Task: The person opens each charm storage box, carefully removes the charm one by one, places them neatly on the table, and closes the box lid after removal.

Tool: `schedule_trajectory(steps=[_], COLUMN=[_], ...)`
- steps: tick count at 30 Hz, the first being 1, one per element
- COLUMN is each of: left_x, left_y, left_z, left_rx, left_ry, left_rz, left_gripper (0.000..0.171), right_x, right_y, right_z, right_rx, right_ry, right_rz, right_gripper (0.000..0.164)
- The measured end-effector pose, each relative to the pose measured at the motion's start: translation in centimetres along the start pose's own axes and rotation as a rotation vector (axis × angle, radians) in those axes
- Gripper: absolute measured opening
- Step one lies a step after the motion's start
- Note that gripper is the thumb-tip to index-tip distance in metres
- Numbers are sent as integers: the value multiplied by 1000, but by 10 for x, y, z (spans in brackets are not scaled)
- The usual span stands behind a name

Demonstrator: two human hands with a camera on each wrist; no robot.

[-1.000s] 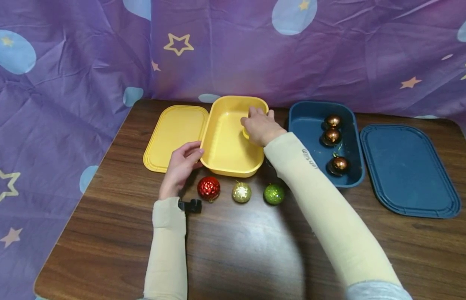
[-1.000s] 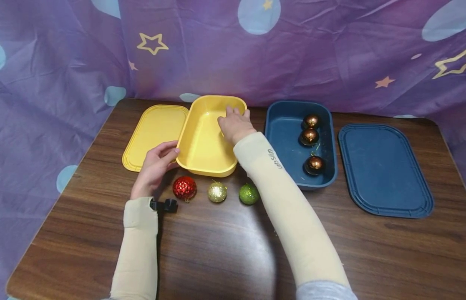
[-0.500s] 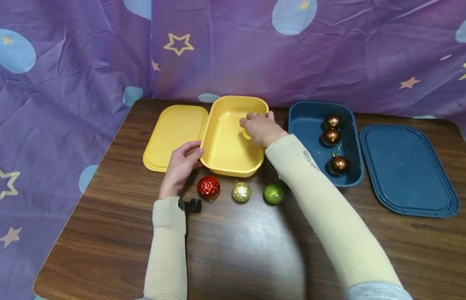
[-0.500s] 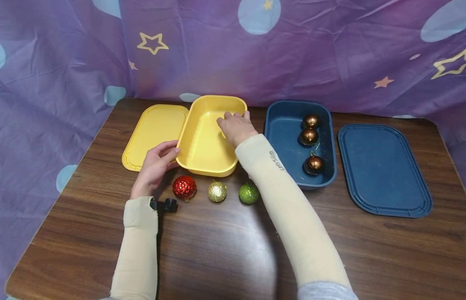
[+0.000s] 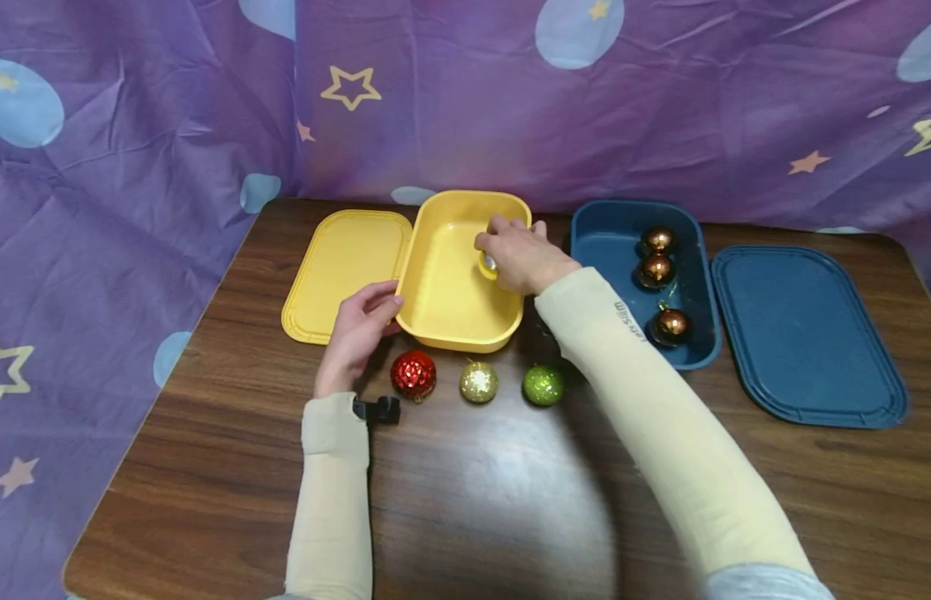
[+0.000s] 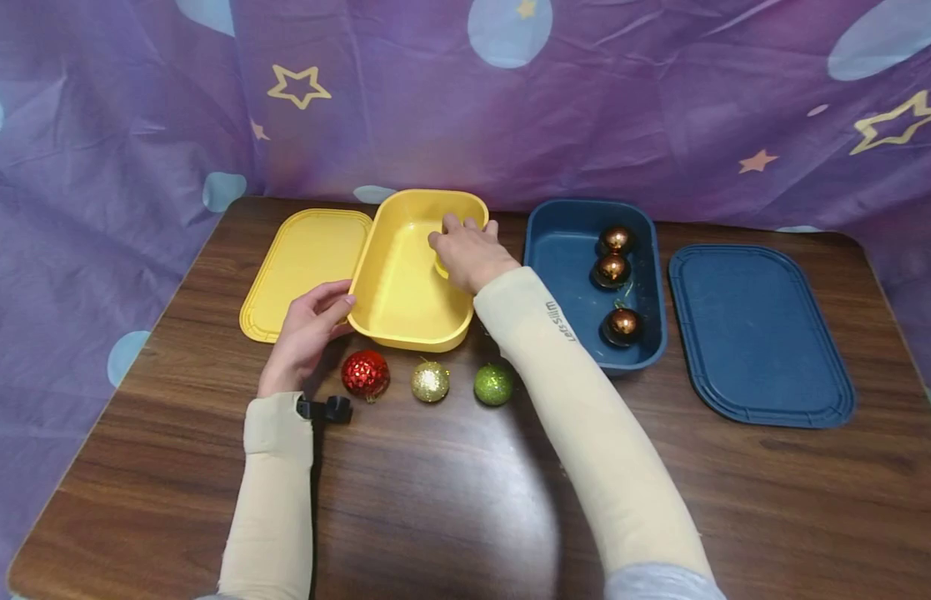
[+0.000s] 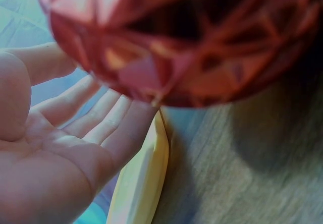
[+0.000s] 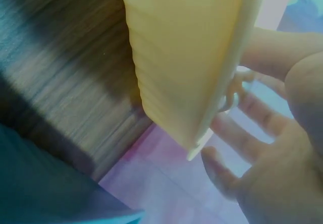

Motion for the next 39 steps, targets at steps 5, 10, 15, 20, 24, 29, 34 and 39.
schedule_trajectory(steps=[5,10,15,20,24,29,34,39], left_x=[1,1,0,1,1,1,2,1], left_y=[1,0,0,0,1,1,1,1], left_z=[0,0,1,1,2,2,2,2], left_rx=[3,0,-1,5,4,0,2,11], left_ry=[0,-1,-1,-6,-12,-10,-11,-12], left_rz=[-6,-17,-19,-14,-14,-12,-20,-36], left_gripper=[40,40,41,40,41,41,41,42], right_x=[-3,-10,-19,-27,-33,-39,-45,-46], right_y=[1,-4,-8,-11,-11,-10,-6,-4], right_z=[4,10,16,23,31,43,59,74], right_rx=[-22,-38,-51,-77,-110,-100,-48,-46], right_ry=[56,122,212,292,348,423,575,652], right_rz=[-36,-77,-123,-183,-223,-308,-430,-451], right_gripper=[35,36,39,40,42,45,55,55])
Point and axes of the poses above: each hand's wrist, its own z-axis away from the middle knuckle, its own x-axis out of the palm, y = z × x, the point moved 3 cm from there along -z, towards the middle knuckle, and after that the axes turned 14 degrees about y, right-handed, at the moved point
